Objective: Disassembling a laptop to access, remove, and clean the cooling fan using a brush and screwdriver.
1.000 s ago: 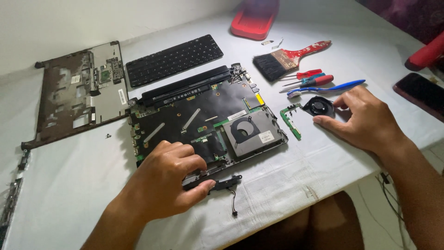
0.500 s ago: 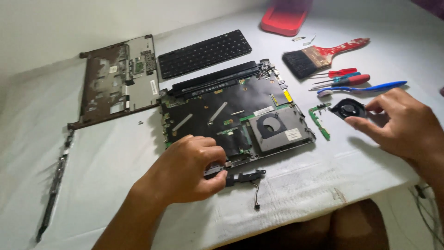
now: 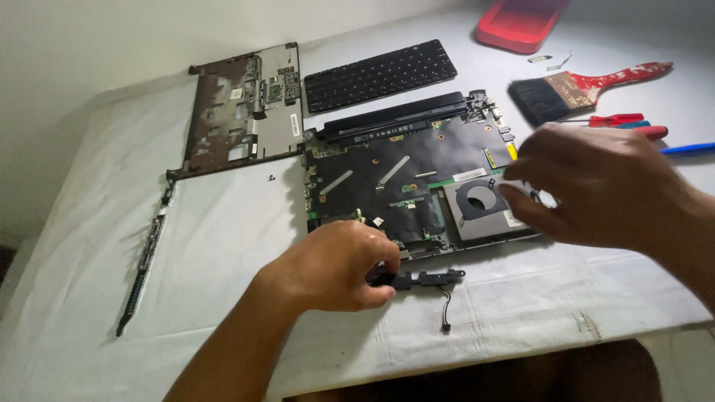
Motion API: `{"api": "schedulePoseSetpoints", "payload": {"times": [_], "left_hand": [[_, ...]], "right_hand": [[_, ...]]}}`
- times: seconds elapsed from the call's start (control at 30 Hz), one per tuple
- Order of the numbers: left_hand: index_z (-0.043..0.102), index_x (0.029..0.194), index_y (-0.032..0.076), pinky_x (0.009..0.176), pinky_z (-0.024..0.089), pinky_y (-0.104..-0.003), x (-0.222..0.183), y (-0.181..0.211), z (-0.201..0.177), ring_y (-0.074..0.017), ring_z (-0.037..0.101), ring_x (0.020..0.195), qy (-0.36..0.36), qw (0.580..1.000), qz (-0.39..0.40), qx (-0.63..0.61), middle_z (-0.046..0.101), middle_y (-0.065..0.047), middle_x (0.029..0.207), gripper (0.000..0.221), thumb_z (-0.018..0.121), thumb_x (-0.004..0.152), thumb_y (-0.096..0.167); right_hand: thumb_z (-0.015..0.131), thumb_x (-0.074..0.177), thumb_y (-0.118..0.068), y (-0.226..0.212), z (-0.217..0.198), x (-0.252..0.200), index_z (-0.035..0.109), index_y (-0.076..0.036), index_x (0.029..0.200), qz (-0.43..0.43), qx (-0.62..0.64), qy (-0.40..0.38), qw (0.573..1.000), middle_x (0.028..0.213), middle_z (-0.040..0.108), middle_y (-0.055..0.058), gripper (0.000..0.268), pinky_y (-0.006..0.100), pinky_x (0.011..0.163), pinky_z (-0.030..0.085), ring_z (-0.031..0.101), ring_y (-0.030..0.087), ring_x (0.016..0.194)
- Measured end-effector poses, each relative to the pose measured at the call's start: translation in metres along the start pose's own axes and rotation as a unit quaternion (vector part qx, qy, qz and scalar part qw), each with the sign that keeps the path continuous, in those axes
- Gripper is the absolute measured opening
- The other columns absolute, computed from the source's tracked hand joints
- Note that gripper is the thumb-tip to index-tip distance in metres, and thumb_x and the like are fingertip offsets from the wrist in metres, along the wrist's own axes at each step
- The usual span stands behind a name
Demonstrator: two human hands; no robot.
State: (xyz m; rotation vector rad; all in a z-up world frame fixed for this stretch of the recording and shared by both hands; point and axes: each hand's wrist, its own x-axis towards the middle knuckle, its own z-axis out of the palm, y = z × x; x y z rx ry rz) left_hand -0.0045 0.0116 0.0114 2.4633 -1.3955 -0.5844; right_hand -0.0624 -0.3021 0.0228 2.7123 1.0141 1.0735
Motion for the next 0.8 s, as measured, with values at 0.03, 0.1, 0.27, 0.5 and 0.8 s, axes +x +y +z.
{"api": "schedulePoseSetpoints", "payload": {"times": [0.03, 0.1, 0.27, 0.5, 0.8], "left_hand": [[0.075, 0.090, 0.016, 0.061, 0.053, -0.038, 0.000, 0.001, 0.000, -0.0186, 0.069, 0.076, -0.003, 1.000, -0.002, 0.010, 0.075, 0.001, 0.083, 0.014, 0.077, 0.082, 0.028], [0.075, 0.089, 0.019, 0.062, 0.051, -0.040, -0.002, 0.004, -0.004, -0.0202, 0.069, 0.079, -0.011, 0.999, -0.021, 0.025, 0.075, 0.003, 0.085, 0.017, 0.077, 0.081, 0.033], [0.075, 0.085, 0.022, 0.064, 0.050, -0.044, -0.002, 0.002, 0.002, -0.0235, 0.067, 0.082, -0.032, 0.995, -0.063, 0.067, 0.072, 0.003, 0.085, 0.016, 0.072, 0.081, 0.036], [0.063, 0.068, 0.014, 0.055, 0.045, -0.042, -0.001, 0.002, 0.003, -0.0242, 0.060, 0.063, 0.013, 0.999, -0.020, 0.039, 0.065, 0.000, 0.071, 0.019, 0.061, 0.079, 0.029], [0.068, 0.080, 0.012, 0.057, 0.048, -0.032, 0.003, -0.009, -0.004, -0.0153, 0.060, 0.063, 0.174, 0.976, 0.049, -0.120, 0.065, 0.000, 0.073, 0.015, 0.065, 0.084, 0.025]], "right_hand": [[0.070, 0.097, -0.021, -0.005, 0.005, 0.023, 0.074, -0.010, 0.089, -0.063, 0.019, -0.010, 0.998, 0.080, 0.062, 0.004, 0.014, 0.033, 0.040, 0.054, 0.059, 0.015, 0.057], [0.070, 0.096, -0.016, -0.011, 0.029, 0.037, 0.072, -0.010, 0.085, -0.090, 0.062, 0.011, 0.994, 0.078, 0.061, 0.005, 0.012, 0.032, 0.041, 0.055, 0.059, 0.015, 0.056], [0.069, 0.095, -0.007, -0.027, 0.046, 0.032, 0.066, -0.008, 0.078, -0.145, 0.137, 0.028, 0.980, 0.074, 0.049, 0.006, 0.017, 0.035, 0.045, 0.048, 0.052, 0.019, 0.052], [0.068, 0.093, -0.005, -0.027, 0.049, 0.022, 0.069, -0.004, 0.087, -0.084, 0.194, 0.045, 0.976, 0.079, 0.057, 0.008, 0.006, 0.035, 0.045, 0.049, 0.055, 0.020, 0.056], [0.070, 0.095, 0.004, 0.048, 0.058, 0.007, 0.073, 0.002, 0.092, 0.003, 0.133, 0.052, 0.990, 0.082, 0.070, 0.012, 0.005, 0.033, 0.051, 0.055, 0.063, 0.019, 0.062]]}}
